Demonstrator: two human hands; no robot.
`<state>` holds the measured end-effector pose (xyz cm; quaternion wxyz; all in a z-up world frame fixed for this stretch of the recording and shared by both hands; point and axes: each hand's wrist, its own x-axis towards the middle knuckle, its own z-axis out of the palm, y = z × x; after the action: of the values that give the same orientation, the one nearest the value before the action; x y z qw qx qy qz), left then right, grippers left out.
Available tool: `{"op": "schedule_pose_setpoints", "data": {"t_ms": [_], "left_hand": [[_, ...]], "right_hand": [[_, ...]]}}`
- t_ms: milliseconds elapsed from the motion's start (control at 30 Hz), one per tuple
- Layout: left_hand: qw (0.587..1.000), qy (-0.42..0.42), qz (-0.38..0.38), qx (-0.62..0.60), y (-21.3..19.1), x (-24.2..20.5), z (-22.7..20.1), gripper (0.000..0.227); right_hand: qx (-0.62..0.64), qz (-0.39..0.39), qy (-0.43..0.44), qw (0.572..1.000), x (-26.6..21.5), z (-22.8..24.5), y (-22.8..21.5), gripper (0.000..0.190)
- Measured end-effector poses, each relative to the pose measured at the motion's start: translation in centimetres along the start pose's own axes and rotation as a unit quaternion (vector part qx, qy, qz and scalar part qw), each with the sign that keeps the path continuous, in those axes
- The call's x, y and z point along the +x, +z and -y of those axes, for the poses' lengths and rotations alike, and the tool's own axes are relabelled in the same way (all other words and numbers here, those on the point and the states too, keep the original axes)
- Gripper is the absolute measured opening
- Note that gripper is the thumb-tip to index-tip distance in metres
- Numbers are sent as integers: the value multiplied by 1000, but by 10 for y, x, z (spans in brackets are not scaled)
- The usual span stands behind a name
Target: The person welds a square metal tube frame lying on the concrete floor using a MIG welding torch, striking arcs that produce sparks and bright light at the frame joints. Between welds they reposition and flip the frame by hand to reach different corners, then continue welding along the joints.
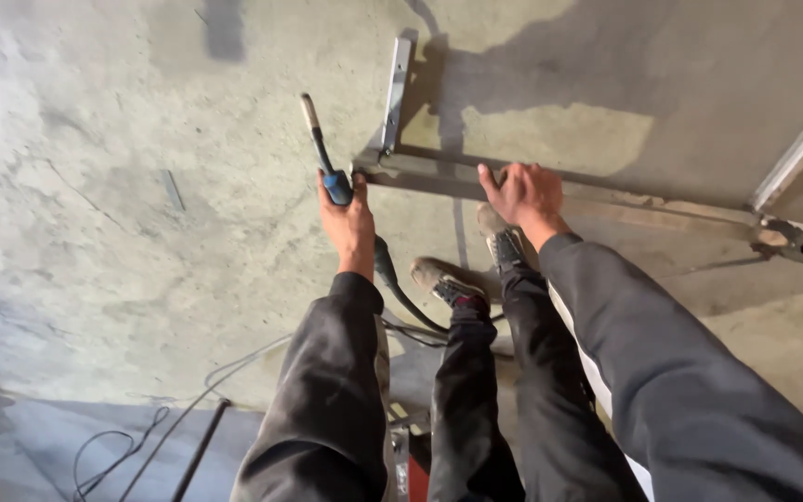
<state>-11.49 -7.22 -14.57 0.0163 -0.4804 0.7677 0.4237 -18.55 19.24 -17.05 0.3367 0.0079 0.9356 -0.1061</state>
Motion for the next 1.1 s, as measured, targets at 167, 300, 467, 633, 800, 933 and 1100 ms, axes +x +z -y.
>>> {"op": "schedule_pose_setpoints", "data": {"t_ms": [167, 300, 467, 633, 800, 933, 1100], "left_hand": [[995, 62, 8, -75, -46, -70, 18, 74], [993, -46, 40, -104, -100, -137, 31, 47], [981, -94, 102, -138, -157, -185, 12, 45], [966, -122, 188, -127, -176, -206, 18, 50], [966, -119, 213, -89, -178, -218, 9, 56], [944, -137, 249, -167, -181, -215, 17, 68], [923, 5, 352, -153, -180, -205, 25, 76]], "right_hand": [[-2, 27, 12, 1000, -3, -7, 8, 64], [17, -21, -7, 1000, -1, -5, 1, 60], [24, -81, -42, 996, 5, -14, 21, 59], [9, -65, -45, 997, 6, -8, 12, 58], [16, -61, -53, 997, -1, -17, 16, 59], [12, -54, -61, 997, 2, -6, 3, 57], [2, -87, -83, 993, 10, -27, 27, 58]]}}
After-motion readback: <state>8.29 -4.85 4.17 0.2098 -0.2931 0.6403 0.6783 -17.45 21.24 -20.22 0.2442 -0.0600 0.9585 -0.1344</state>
